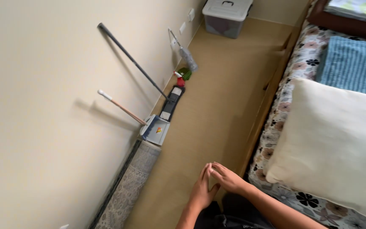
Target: The person arranges bedding on a bed by placing a folded blue towel, a patterned cloth, and several white pillows. They then use a feather duster to clean the surface of the pillows.
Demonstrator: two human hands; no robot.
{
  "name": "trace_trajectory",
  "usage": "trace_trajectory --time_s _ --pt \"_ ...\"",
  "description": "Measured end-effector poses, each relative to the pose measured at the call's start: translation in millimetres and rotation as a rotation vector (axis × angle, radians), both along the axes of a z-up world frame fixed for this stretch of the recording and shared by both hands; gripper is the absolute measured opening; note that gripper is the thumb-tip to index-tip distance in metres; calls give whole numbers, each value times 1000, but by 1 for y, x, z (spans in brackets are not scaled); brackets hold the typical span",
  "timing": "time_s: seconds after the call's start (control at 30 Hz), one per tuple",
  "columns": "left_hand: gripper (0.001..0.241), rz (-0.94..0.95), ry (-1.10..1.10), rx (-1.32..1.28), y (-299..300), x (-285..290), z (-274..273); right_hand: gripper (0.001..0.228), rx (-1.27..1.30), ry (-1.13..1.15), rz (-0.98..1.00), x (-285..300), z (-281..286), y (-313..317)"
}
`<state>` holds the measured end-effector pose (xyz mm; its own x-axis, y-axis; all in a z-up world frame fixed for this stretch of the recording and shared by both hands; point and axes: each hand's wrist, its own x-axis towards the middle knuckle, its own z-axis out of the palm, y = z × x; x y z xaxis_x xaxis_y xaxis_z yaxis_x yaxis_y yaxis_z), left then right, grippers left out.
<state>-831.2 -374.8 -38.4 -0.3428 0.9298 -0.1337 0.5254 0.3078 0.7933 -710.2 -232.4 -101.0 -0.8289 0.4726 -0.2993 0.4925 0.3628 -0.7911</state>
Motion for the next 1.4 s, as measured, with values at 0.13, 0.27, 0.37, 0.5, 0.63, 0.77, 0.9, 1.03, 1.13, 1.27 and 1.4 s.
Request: trace_trajectory --time_s 0.13,0.27,0.37,0.5,0.63,0.77,0.9,1.03,1.13,1.27,1.4 --pt "82 -95 170 96 41 -26 -2 74 -691 45 -266 -45 34 16" --pt "89 -184 323 101 84 -53 20 71 -987 49 -383 -70 31 54" --pt "93 -279 437 93 135 -94 40 82 -932 9 -420 -98 26 98" --pt "53 -410 280 -110 214 -152 23 71 -971 -1 -282 -127 45 161" --pt "27 -418 130 -101 302 -190 22 67 -694 -111 -210 -146 24 244" --pt "20 -335 65 -42 381 -224 45 67 -671 -49 -240 -169 25 334" --pt "17 -227 92 40 449 -271 34 62 -658 -71 -379 -188 75 407" --pt "18 -235 111 -34 509 -328 16 61 -738 50 -590 -187 66 463" --pt "16 -268 141 -80 574 -382 -5 60 -848 -12 -757 -190 41 488" --pt "16 -347 198 -62 663 -478 -61 60 -894 -123 -868 -223 16 512" --pt "20 -318 408 -73 765 -582 -111 58 -930 -425 -951 -266 4 543"
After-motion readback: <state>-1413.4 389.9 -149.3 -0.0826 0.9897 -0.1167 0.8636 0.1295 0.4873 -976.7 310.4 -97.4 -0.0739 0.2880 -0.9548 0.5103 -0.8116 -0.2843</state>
